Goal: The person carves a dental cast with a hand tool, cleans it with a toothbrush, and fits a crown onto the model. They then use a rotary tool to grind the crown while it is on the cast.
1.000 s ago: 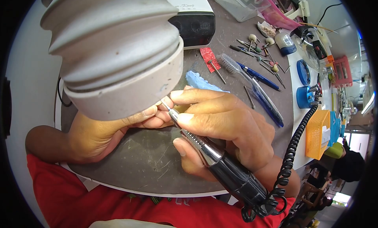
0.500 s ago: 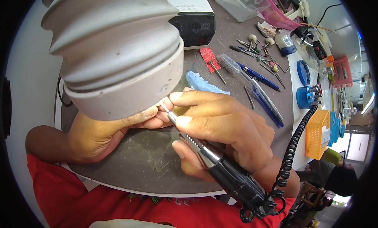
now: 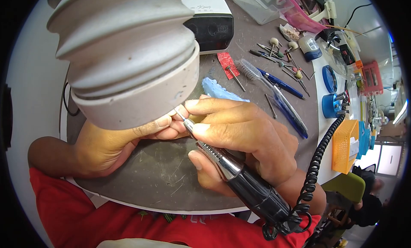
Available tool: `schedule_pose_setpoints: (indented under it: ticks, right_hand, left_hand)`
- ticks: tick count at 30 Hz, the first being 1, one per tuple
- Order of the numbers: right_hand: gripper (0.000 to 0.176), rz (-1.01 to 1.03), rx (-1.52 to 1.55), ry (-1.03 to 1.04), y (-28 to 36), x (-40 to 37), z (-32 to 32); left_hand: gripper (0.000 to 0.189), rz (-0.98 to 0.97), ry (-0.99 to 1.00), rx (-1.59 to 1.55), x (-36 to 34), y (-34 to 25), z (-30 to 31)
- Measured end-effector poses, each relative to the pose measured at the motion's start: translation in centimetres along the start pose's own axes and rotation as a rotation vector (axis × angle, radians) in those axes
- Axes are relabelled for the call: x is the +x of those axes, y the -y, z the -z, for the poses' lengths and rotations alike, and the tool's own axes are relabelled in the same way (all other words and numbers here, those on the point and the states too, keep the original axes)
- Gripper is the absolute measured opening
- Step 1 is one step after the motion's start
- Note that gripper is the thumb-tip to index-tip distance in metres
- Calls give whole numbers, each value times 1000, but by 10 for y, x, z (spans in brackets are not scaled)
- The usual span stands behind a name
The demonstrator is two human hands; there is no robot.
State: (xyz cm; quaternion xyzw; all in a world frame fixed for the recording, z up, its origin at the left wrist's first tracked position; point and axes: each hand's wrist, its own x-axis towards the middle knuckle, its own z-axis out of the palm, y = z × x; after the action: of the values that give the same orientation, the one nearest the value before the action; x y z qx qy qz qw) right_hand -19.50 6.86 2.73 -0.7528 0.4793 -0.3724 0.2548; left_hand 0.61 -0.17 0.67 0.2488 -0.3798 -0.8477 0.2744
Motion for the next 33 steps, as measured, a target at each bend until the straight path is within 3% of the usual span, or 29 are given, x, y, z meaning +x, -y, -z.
schedule_pose_setpoints:
  ticks: [4, 7, 9, 10, 12, 13, 15, 22, 28, 31, 33]
  right_hand:
    - [24, 8, 30, -3, 1, -1, -1]
    - [27, -175, 71, 28, 1, -1, -3]
    - [28, 263, 94, -106, -18, -1, -11]
    - [28, 263, 94, -106, -13, -1, -7]
    - [28, -18, 17, 76, 0, -1, 4]
    - [28, -18, 17, 76, -3, 0, 3]
    - [28, 243, 29, 4, -12, 3, -1]
    - [30, 258, 29, -27, -13, 3, -3]
    - [23, 145, 35, -38, -8, 2, -6]
    - [23, 253, 56, -121, -12, 1, -10]
    - [28, 189, 17, 8, -10, 2, -1]
  left_hand:
    - [31, 9, -1, 1, 0, -1, -1]
    - [32, 6, -9, -6, 1, 0, 0]
    - [32, 13, -17, -8, 1, 1, 0]
    - [31, 10, -17, -8, 1, 0, 0]
    - [31, 7, -17, -9, 0, 0, 0]
    - [31, 8, -16, -16, 0, 0, 0]
    - [31, 8, -16, -24, 0, -1, -1]
    - [30, -17, -4, 14, 1, 1, 0]
    - [30, -2, -9, 0, 1, 0, 0]
    - [30, 2, -8, -6, 0, -1, 0]
    - [30, 18, -12, -5, 1, -1, 0]
